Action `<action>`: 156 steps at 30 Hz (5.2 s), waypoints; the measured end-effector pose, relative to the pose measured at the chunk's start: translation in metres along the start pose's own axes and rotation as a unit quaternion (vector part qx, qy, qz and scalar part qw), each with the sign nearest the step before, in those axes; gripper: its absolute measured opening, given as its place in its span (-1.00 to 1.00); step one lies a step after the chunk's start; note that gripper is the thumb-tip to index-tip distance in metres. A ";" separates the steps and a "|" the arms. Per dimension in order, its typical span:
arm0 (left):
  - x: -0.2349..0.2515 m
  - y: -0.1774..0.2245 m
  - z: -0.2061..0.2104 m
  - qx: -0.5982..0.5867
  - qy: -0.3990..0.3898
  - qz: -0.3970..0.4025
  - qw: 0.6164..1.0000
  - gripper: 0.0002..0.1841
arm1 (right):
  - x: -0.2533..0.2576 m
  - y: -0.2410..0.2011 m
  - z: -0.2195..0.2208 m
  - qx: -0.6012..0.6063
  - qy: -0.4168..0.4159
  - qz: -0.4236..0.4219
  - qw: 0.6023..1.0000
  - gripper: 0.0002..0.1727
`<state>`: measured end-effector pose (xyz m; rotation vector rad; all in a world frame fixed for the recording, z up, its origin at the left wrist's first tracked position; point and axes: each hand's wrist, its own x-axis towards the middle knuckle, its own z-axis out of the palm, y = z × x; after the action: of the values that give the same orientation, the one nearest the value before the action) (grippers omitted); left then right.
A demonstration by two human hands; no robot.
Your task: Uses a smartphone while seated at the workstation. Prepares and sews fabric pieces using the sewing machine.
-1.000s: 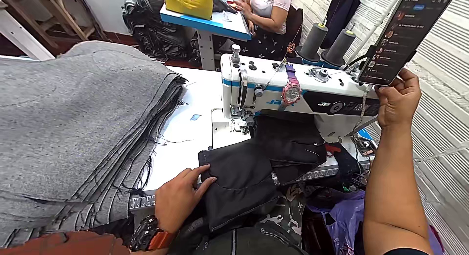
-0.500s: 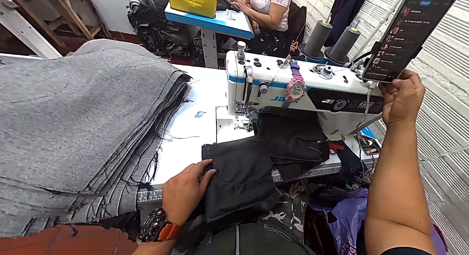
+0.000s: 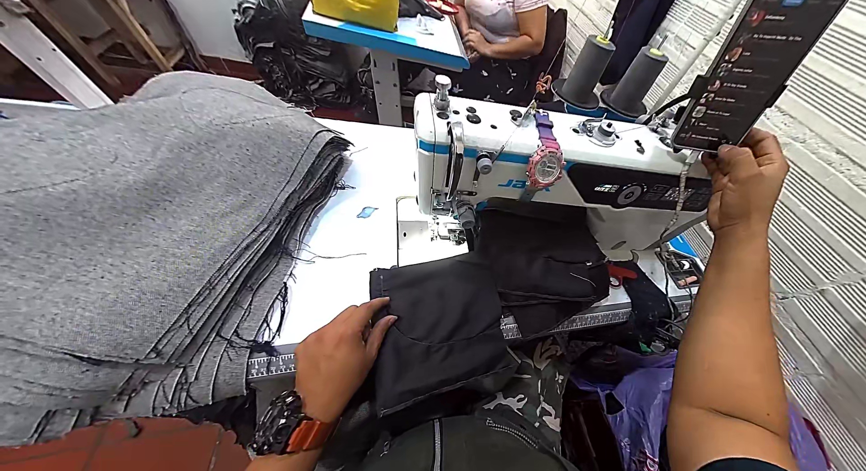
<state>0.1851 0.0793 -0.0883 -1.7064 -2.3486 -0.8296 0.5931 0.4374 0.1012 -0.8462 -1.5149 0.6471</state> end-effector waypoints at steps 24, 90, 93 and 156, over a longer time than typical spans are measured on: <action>0.000 0.001 0.000 -0.003 0.000 -0.004 1.000 -0.57 | 0.002 0.002 0.000 -0.016 0.005 -0.001 1.000 -0.75; -0.031 -0.015 -0.021 -0.018 0.002 0.005 1.000 -0.44 | -0.249 -0.051 0.225 -0.357 -0.434 0.138 0.815 0.02; -0.028 -0.010 -0.017 -0.003 0.006 -0.001 1.000 -0.49 | -0.244 -0.047 0.225 -0.295 -0.464 0.140 0.824 -0.21; 0.155 0.025 0.013 0.086 -0.327 0.019 0.941 -0.39 | -0.225 0.023 0.272 -0.160 -0.376 -0.205 0.890 -0.67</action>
<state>0.1558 0.2219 -0.0275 -2.1818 -2.6444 -0.0206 0.3298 0.2880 -0.0809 -0.4847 -2.4749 0.4214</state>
